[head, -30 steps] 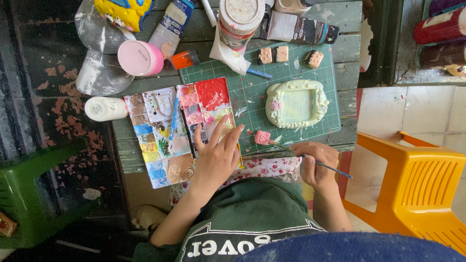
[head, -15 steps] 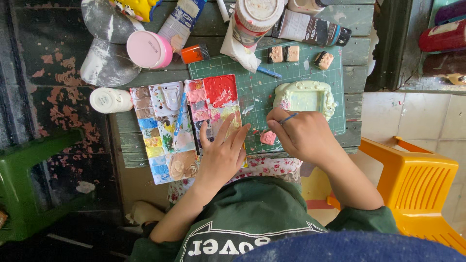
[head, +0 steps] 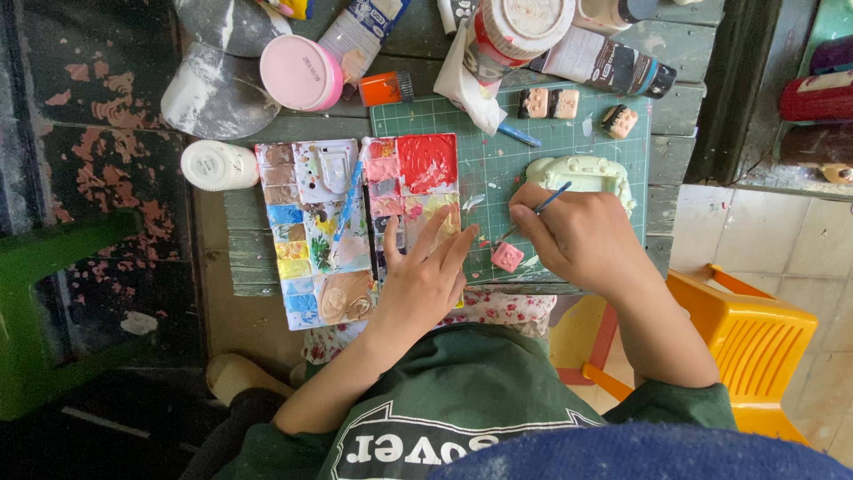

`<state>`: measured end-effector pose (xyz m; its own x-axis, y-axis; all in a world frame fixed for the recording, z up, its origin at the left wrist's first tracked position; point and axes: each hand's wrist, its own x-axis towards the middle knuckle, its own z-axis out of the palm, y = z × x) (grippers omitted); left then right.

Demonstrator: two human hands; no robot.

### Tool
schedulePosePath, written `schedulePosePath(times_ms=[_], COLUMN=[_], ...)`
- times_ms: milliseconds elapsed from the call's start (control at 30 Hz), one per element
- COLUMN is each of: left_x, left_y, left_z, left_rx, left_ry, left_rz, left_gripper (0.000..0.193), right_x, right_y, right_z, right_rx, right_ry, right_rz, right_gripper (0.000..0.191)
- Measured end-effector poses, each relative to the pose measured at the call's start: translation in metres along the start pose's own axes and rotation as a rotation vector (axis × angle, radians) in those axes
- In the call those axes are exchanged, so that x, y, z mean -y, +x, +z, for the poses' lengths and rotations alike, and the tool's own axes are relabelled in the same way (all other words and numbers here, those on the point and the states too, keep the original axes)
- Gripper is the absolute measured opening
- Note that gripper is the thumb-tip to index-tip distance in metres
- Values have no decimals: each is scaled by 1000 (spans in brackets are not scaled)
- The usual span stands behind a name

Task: The person mixes pink paint on a palette using a brush, then paints a small pink ceramic block and a larger light-green ceramic frame with pink details. The person repeatedly dips the brush into the paint and applies it to the objects.

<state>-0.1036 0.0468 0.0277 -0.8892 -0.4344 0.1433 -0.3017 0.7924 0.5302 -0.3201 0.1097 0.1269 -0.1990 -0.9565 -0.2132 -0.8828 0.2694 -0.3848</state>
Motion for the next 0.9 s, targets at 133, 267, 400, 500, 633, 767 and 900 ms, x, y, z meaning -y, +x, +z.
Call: schedulePosePath(times_ms=[133, 267, 400, 500, 633, 767, 900], left_x=[0, 1, 1, 0, 0, 1, 1], left_y=[-1, 0, 0, 0, 0, 2, 1], left_z=[0, 0, 1, 0, -1, -2, -2], left_rx=[4, 3, -9, 7, 0, -4, -1], left_ry=[-9, -29, -16, 7, -1, 0, 28], left_rz=[4, 0, 2, -1, 0, 5, 10], left_gripper=[58, 58, 58, 58, 58, 60, 59], right_x=[1, -4, -8, -9, -9, -11, -21], right_y=[-1, -7, -5, -8, -21, -40, -68], right_z=[1, -3, 4, 6, 0, 5, 20], right_rx=[-8, -51, 8, 35, -77, -157, -312], right_ry=[53, 80, 36, 13, 96, 153, 179], right_rz=[-53, -74, -23, -74, -17, -95, -82], right_gripper=[14, 13, 13, 22, 14, 6, 3])
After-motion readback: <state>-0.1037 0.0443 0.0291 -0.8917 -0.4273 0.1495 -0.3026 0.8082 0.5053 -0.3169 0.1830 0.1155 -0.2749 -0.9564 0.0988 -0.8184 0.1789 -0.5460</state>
